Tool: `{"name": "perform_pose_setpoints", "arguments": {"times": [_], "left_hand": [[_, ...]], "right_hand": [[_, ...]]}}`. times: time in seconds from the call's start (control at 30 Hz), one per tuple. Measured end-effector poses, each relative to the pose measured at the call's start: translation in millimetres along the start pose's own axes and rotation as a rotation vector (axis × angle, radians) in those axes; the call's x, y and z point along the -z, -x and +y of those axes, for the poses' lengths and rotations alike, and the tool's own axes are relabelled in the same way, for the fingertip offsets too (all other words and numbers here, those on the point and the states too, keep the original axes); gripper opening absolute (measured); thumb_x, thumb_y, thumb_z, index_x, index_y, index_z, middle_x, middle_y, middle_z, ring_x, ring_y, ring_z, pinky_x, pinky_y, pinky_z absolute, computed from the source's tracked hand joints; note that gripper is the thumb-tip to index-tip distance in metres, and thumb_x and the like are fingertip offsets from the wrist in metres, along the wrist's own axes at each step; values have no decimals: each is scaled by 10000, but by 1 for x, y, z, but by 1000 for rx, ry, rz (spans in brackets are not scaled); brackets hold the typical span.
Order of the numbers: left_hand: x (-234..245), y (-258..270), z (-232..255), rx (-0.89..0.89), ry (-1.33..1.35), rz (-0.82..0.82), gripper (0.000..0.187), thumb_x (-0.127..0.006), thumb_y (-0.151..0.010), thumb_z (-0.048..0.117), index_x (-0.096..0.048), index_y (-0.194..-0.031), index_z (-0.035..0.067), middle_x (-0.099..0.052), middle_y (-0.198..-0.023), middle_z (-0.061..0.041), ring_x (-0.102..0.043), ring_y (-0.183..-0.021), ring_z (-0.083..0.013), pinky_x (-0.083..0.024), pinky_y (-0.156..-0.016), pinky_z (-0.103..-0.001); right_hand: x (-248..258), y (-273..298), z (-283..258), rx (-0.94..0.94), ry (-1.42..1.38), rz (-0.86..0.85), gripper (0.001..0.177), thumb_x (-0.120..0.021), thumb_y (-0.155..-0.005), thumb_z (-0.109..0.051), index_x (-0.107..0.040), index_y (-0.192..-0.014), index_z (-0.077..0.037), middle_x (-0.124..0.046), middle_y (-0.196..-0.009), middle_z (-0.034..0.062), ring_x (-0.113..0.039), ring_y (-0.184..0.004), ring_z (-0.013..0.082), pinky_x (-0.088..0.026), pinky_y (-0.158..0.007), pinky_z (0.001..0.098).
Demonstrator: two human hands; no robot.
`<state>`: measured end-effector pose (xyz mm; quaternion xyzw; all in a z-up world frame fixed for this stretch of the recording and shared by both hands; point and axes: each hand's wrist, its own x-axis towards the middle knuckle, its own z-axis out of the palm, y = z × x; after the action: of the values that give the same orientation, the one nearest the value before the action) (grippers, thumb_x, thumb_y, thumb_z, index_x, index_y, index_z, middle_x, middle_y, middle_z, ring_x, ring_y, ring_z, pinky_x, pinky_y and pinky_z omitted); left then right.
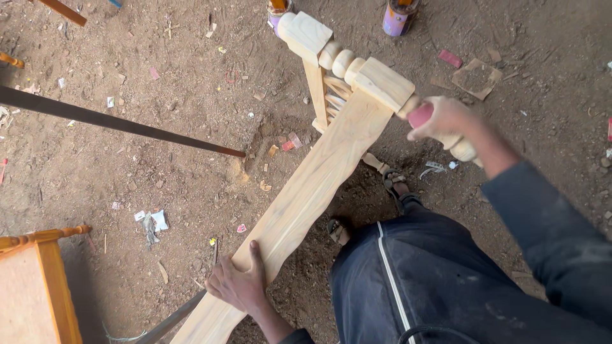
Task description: The person sands a wooden bed frame using a red sanding block. They hold the frame with one hand and rub the sanding block along the flat and turned surfaces of the wood. The person moves along the frame to sand different sections, including the headboard and side rails.
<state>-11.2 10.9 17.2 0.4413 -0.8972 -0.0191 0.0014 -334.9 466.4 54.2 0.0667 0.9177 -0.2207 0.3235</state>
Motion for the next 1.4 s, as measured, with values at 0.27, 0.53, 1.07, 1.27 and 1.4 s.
{"name": "perform_pose_setpoints", "arguments": {"times": [0.27, 0.53, 1.07, 1.27, 1.4], "left_hand": [[-9, -5, -5, 23, -36, -28, 943, -437, -789, 943, -735, -1079, 97, -683, -1029, -143, -561, -1140, -309, -230, -1215, -480], [-5, -2, -6, -37, 43, 48, 919, -441, -803, 923, -728, -1093, 100, -687, -1088, -134, -572, -1166, -321, -251, -1211, -502], [-8, 3, -11, -110, 92, 129, 924, -445, -881, 913, -710, -1078, 49, -617, -1009, -138, -539, -1118, -333, -242, -1192, -512], [-20, -2, -17, -114, 91, 108, 886, -425, -874, 899, -683, -1026, 65, -608, -959, -110, -537, -1042, -320, -267, -1146, -543], [-24, -3, -21, -125, 81, 130, 873, -421, -886, 900, -676, -998, 73, -594, -935, -101, -534, -1021, -319, -276, -1141, -542]], "right_hand": [[-21, 13, -2, 153, 270, 347, 1003, -922, -640, -598, -526, -1404, -84, -719, -1168, 211, -753, -982, 334, -638, -821, 455], [-27, 2, 21, 376, -103, 548, 1164, -872, -665, -696, -424, -1528, -56, -704, -1271, 200, -678, -1168, 391, -533, -981, 509], [-47, 21, 13, 324, 612, 596, 1306, -941, -520, -654, -379, -1473, 41, -582, -1354, 275, -592, -1208, 410, -472, -992, 550], [-15, 45, 12, 43, -422, 190, 1104, -814, -689, -384, -345, -1655, -132, -541, -1504, 194, -686, -1138, 439, -613, -887, 588], [-5, 44, 7, 349, -321, 329, 1173, -841, -823, -513, -213, -1677, -10, -428, -1622, 241, -438, -1469, 397, -414, -1134, 550]]}}
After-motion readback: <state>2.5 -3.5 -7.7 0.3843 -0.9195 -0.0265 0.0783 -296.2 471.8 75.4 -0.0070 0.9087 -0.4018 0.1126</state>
